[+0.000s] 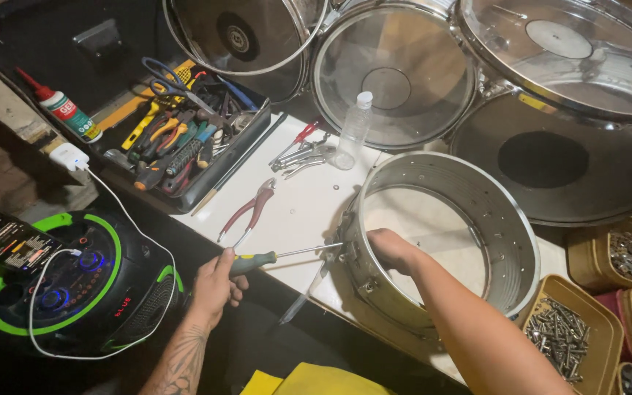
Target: Repairing a snare drum by removing hardware from the shell using a screwdriver
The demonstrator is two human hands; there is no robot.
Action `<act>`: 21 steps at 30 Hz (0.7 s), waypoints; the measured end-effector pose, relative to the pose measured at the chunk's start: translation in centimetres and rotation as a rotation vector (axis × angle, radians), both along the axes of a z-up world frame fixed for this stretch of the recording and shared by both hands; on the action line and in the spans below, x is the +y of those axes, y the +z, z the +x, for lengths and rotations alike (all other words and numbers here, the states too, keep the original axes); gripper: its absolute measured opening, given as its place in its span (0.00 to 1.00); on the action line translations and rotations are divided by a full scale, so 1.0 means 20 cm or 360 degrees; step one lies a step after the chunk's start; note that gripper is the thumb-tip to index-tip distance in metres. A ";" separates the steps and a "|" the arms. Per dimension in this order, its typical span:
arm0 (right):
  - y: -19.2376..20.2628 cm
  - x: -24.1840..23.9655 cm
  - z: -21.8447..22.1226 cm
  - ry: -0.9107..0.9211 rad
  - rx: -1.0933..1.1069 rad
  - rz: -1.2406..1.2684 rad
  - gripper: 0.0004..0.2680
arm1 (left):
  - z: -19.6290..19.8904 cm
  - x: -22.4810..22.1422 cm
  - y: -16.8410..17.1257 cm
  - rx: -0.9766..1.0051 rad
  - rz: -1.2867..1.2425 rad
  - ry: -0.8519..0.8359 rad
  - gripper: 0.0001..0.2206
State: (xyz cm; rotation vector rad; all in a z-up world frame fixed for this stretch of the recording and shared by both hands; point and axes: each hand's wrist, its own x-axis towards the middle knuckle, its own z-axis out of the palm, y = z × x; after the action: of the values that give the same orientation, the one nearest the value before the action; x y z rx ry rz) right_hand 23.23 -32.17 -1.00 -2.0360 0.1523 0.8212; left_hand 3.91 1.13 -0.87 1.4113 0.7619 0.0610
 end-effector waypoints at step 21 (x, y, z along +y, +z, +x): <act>0.31 -0.13 0.04 0.0020 -0.0643 -0.1044 0.15 | -0.03 -0.01 -0.01 -0.0093 -0.0083 -0.0006 0.18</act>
State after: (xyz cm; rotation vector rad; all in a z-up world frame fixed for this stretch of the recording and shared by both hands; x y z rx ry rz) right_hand 24.00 -34.85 5.15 -2.7766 0.1974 0.3663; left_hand 3.26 0.90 -1.04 1.3556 0.7081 0.0784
